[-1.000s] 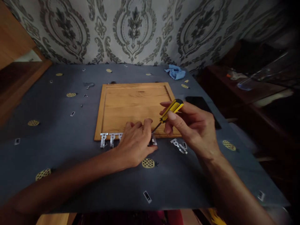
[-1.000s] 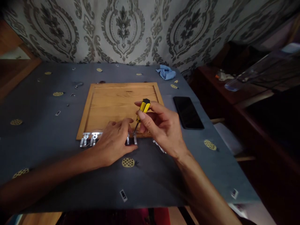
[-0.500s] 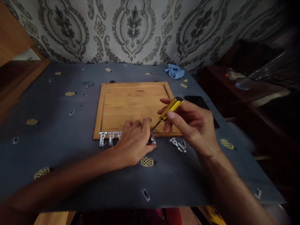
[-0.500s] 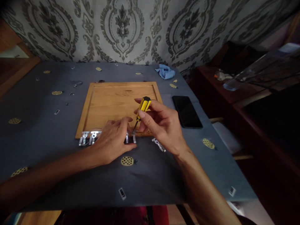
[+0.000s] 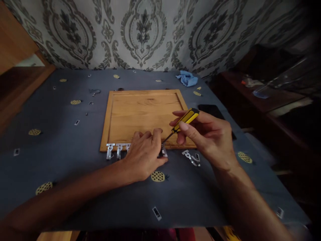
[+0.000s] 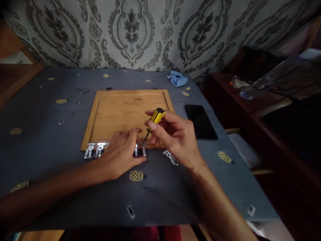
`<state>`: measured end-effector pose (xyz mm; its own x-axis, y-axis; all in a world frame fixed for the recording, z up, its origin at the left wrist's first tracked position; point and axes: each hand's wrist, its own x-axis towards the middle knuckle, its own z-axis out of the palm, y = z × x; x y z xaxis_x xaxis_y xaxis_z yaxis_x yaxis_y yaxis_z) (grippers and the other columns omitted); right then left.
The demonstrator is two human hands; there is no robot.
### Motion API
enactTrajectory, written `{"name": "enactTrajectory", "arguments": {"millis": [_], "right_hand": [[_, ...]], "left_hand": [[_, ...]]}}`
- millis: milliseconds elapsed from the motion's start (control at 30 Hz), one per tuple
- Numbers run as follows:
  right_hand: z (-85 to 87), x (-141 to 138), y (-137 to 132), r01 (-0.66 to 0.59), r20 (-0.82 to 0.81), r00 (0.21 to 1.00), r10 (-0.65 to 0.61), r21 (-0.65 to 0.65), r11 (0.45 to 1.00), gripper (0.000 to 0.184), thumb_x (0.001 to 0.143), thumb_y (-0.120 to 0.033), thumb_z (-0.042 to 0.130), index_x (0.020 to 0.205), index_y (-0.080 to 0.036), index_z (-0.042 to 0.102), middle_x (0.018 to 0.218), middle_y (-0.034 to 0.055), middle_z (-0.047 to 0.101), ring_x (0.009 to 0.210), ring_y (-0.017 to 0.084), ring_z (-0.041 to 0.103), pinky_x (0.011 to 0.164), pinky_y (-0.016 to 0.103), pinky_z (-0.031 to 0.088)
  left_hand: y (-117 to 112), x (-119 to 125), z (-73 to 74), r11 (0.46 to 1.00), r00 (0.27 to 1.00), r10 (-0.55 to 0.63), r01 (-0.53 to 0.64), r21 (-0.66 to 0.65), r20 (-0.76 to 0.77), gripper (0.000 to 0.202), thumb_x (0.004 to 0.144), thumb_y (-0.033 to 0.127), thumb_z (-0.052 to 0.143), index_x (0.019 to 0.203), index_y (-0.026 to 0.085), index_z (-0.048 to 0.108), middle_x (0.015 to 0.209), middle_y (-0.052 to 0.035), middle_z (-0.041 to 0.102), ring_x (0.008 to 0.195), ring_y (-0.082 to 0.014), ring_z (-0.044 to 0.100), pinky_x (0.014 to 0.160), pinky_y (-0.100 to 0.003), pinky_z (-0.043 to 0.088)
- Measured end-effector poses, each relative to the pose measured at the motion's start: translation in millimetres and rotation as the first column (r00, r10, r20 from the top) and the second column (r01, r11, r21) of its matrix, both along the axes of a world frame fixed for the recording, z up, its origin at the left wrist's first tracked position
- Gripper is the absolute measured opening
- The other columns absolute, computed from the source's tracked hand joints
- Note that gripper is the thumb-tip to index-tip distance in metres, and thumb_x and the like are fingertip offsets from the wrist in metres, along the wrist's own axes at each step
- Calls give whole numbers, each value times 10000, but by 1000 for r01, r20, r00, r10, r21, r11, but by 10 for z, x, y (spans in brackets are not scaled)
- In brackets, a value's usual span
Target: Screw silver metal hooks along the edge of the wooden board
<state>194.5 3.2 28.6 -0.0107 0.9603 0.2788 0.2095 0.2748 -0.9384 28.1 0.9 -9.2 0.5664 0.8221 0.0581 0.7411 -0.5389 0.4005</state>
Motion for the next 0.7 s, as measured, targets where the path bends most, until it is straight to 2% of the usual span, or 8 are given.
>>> {"name": "enactTrajectory", "arguments": {"millis": [100, 167, 233, 400, 467, 600, 700], "right_hand": [[-22, -25, -1, 33, -28, 999, -32, 18, 999, 239, 727, -411, 802, 755, -211, 674, 726, -2, 699, 422, 79, 558, 400, 234, 480], [-32, -41, -3, 43, -53, 998, -43, 17, 999, 273, 701, -401, 822, 690, -209, 628, 715, -10, 694, 410, 74, 549, 374, 224, 460], [-30, -41, -5, 34, -60, 998, -33, 11, 999, 275, 698, -406, 823, 699, -218, 623, 683, -22, 678, 407, 78, 551, 371, 223, 456], [1, 3, -9, -12, -21, 1000, 11, -21, 1000, 253, 817, -433, 714, 993, -252, 701, 794, -3, 708, 472, 84, 585, 469, 250, 515], [4, 7, -10, -4, -2, 1000, 4, -16, 1000, 223, 813, -427, 721, 930, -237, 712, 792, 4, 710, 468, 83, 578, 463, 250, 509], [-16, -35, -15, 16, -16, 1000, -16, 20, 1000, 237, 749, -427, 778, 731, -224, 657, 652, -25, 648, 413, 82, 544, 380, 232, 461], [-54, -79, -20, 41, -50, 998, -39, 35, 999, 263, 738, -429, 786, 714, -227, 619, 636, -31, 640, 387, 83, 524, 337, 229, 443]], "left_hand": [[4, -6, -2, 1000, 1000, -13, 13, 5, 1, 559, 789, 356, 734, 1171, 162, 375, 1040, -81, 678, 1000, -304, 639, 874, -451, 427], [6, -7, 3, 1000, 1000, -14, 14, 3, -8, 533, 795, 358, 726, 1154, 164, 382, 1037, -80, 677, 984, -298, 640, 870, -449, 428], [7, -5, 10, 1000, 1000, -13, 13, 2, -17, 528, 792, 355, 728, 1144, 162, 386, 1038, -79, 676, 984, -297, 639, 868, -446, 429], [3, -1, 10, 1000, 1000, -4, 4, -3, -15, 568, 783, 361, 738, 1169, 168, 368, 1042, -73, 678, 1010, -296, 633, 887, -440, 424], [2, -2, 8, 1000, 1000, -4, 4, -6, -11, 567, 791, 361, 729, 1179, 170, 362, 1050, -74, 676, 1014, -297, 634, 893, -444, 421], [6, 0, 17, 1000, 1000, -14, 14, -7, -25, 531, 798, 360, 717, 1157, 165, 378, 1050, -86, 675, 1007, -306, 637, 887, -453, 423], [11, 4, 28, 1000, 999, -9, 9, -15, -38, 498, 791, 365, 724, 1113, 168, 399, 1034, -85, 680, 991, -307, 641, 878, -452, 426]]}}
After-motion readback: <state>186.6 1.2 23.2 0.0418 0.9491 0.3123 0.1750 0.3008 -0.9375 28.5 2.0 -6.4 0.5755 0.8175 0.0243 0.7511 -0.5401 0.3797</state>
